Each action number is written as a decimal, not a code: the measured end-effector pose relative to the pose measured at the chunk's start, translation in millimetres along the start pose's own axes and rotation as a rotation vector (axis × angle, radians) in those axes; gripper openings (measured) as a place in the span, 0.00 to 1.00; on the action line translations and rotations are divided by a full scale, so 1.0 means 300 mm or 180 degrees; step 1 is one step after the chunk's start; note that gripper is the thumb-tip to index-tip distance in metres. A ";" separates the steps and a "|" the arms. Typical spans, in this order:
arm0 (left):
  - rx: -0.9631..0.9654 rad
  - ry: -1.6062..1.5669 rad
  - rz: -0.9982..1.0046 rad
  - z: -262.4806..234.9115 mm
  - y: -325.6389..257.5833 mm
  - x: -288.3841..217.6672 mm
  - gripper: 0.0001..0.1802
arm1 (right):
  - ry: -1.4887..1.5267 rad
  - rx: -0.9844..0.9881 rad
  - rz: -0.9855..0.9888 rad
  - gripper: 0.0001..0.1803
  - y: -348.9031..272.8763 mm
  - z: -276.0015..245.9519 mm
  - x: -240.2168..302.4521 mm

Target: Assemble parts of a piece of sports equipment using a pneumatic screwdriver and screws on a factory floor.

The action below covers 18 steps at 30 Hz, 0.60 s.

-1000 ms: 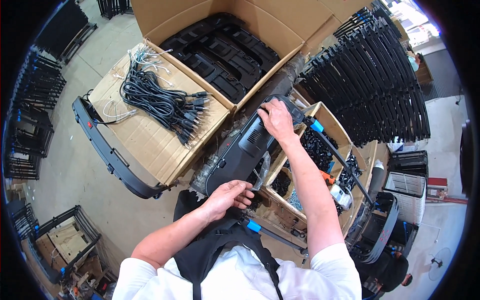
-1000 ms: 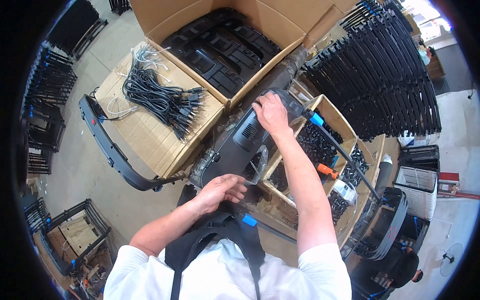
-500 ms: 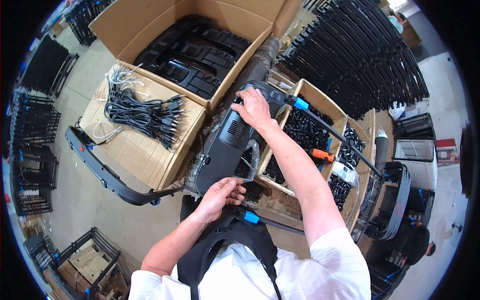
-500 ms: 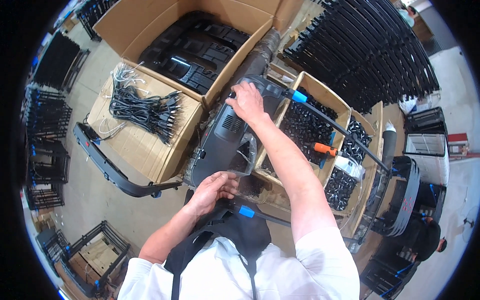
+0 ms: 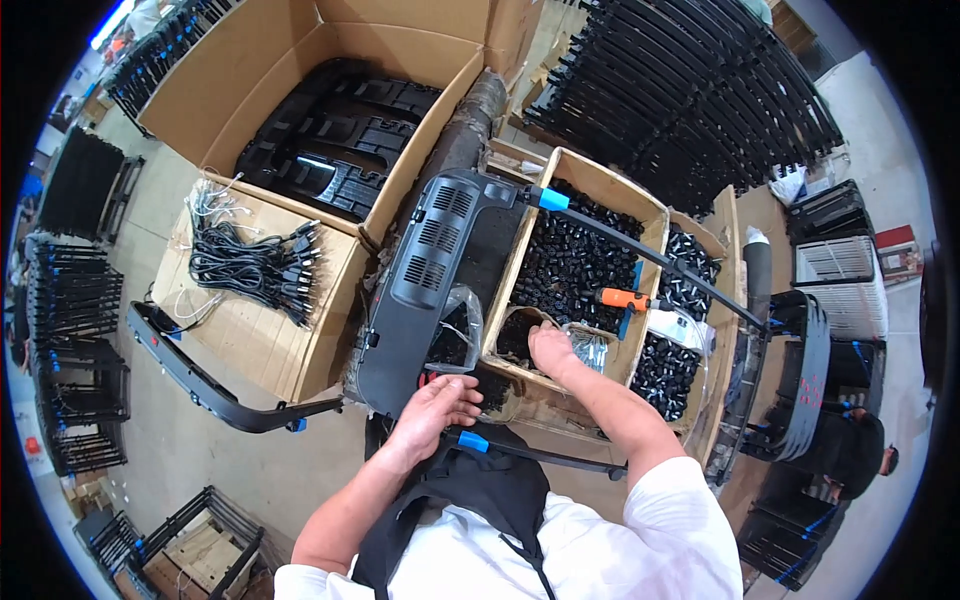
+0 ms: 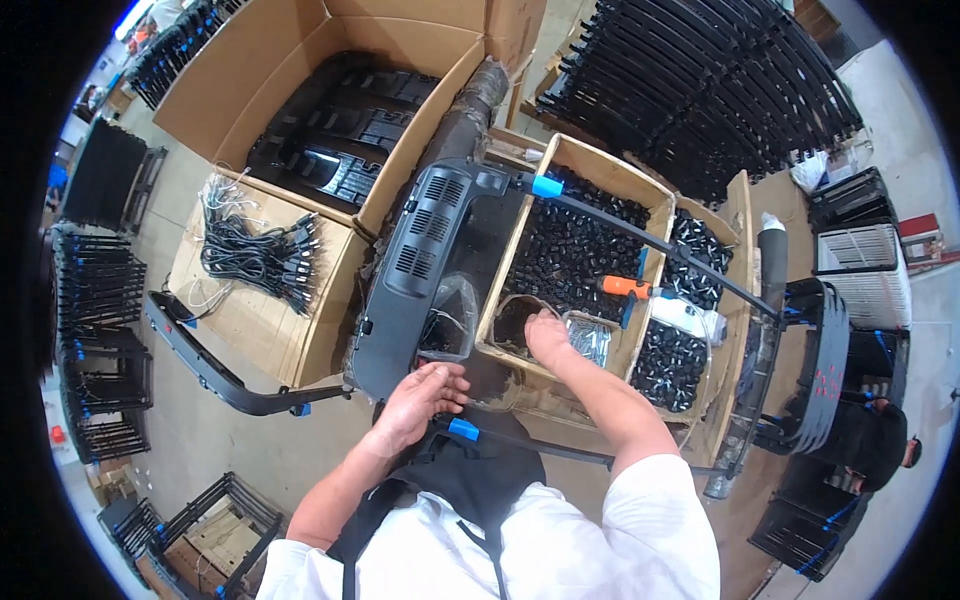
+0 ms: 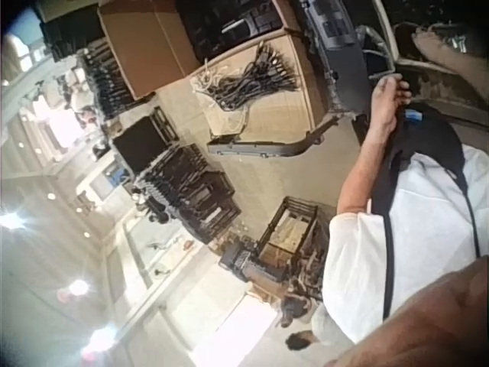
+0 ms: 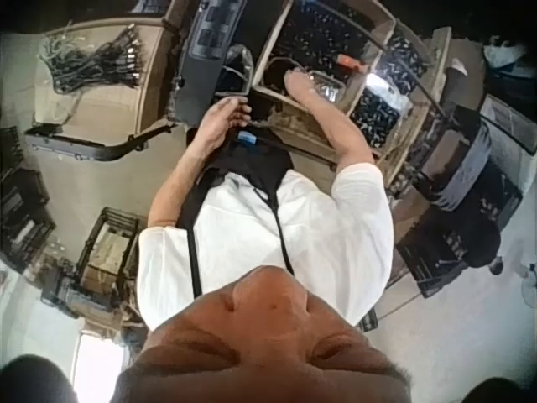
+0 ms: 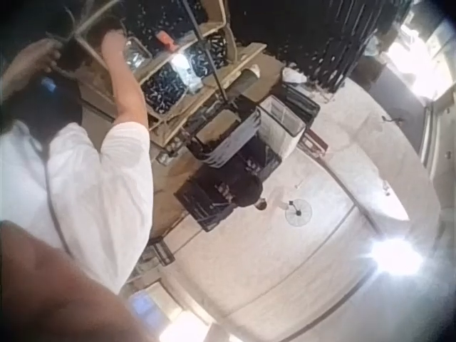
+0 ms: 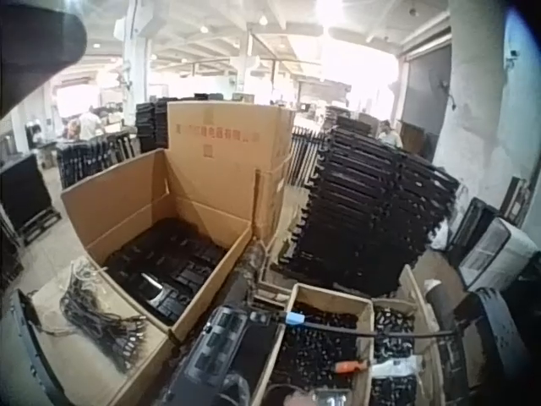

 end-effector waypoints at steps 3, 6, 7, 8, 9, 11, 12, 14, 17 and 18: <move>0.0075 0.0168 -0.0056 0.074 0.021 0.040 0.20 | -0.0336 0.0031 0.0095 0.10 0.018 0.024 0.041; 0.0111 0.0339 -0.0164 0.128 0.063 0.093 0.21 | -0.0258 0.0144 0.0086 0.11 0.016 0.033 0.042; 0.0132 0.0342 -0.0198 0.148 0.079 0.107 0.21 | -0.0174 0.0196 0.0062 0.12 0.008 0.055 0.031; 0.0122 0.0351 -0.0168 0.169 0.094 0.112 0.21 | -0.0097 0.0237 0.0037 0.13 0.004 0.081 0.017; 0.0084 0.0365 -0.0194 0.187 0.108 0.119 0.21 | -0.0051 0.0167 0.0064 0.14 0.001 0.107 0.007; 0.0015 0.0362 -0.0211 0.216 0.125 0.137 0.21 | 0.0016 0.0147 0.0085 0.15 -0.005 0.117 0.014; -0.0029 0.0280 -0.0183 0.229 0.143 0.139 0.21 | 0.0019 0.0136 0.0071 0.15 0.001 0.121 0.007; -0.0057 0.0069 -0.0148 0.241 0.172 0.143 0.20 | 0.0196 0.0189 -0.0095 0.17 0.016 0.093 0.009; -0.0119 -0.0104 -0.0173 0.273 0.227 0.162 0.19 | 0.0320 0.0186 -0.0266 0.17 0.013 0.069 0.010; -0.0084 -0.0118 -0.0185 0.281 0.246 0.164 0.19 | 0.0327 0.0163 -0.0259 0.17 0.017 0.063 0.005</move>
Point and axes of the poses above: each hand's wrist, its own y-axis towards the middle knuckle, its own z-axis out of the palm, x = y × z, the point moved 2 cm from there along y, towards the middle knuckle, and after that the axes turned 11 degrees about -x, right-handed, at the moved point
